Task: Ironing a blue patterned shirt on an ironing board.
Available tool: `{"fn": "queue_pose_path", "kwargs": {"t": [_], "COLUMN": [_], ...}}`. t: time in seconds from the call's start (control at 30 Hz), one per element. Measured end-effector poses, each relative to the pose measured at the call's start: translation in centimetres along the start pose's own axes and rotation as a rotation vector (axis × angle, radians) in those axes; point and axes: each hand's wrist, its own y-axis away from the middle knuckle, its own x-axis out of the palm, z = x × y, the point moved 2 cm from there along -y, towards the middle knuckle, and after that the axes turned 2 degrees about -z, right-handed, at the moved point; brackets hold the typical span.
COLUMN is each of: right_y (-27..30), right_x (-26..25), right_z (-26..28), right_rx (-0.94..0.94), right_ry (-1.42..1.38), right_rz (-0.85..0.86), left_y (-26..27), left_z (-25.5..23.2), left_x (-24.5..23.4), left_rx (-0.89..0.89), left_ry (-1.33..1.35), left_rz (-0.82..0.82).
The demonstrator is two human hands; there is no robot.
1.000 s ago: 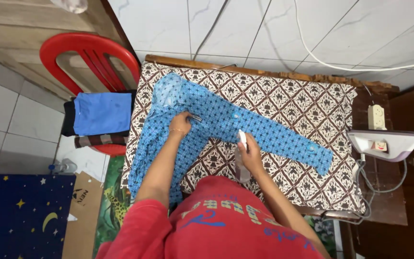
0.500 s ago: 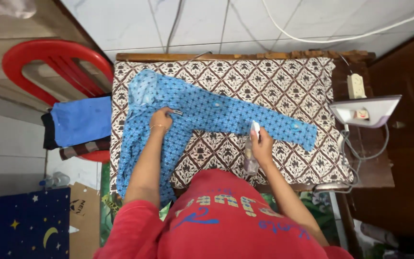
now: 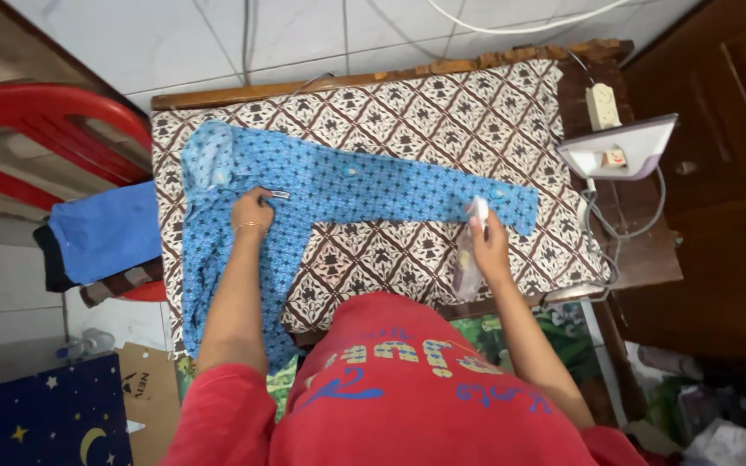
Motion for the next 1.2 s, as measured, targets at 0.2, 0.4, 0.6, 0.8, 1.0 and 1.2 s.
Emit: {"fn": "queue_pose_path", "kwargs": {"t": [0.2,0.4,0.6,0.8,1.0,1.2], "right_y": [0.9,3.2,1.4,-1.7,-15.7,-28.1], "right_x": [-4.2,-7.7,-9.3,-9.0,-9.2,-8.0], "right_z": [-0.5,-3.5,-4.6,-6.0,-2.2,-10.8], "right_rx": [0.299,0.253,0.286,0.269,-0.209,-0.083], "right_ry": [0.106,0.238,0.196,0.278,0.342,0.358], "right_rz": [-0.028,-0.09,-0.218,-0.284,-0.478,-0.681], "left_y": [0.6,0.9,1.5,1.7,1.7,1.8], "left_z": [-0.9,-1.3,-2.0,-2.9,-2.6,-3.1], "left_x": [-0.5,-0.5,-0.6,-1.0,-0.7,-0.7], "left_rx": [0.015,0.029,-0.002,-0.121,-0.132,-0.14], "left_ry": [-0.005,-0.007,-0.028,-0.033,0.014,0.016], "left_rz": [-0.032,-0.047,-0.073,-0.037,-0.04,-0.071]}}
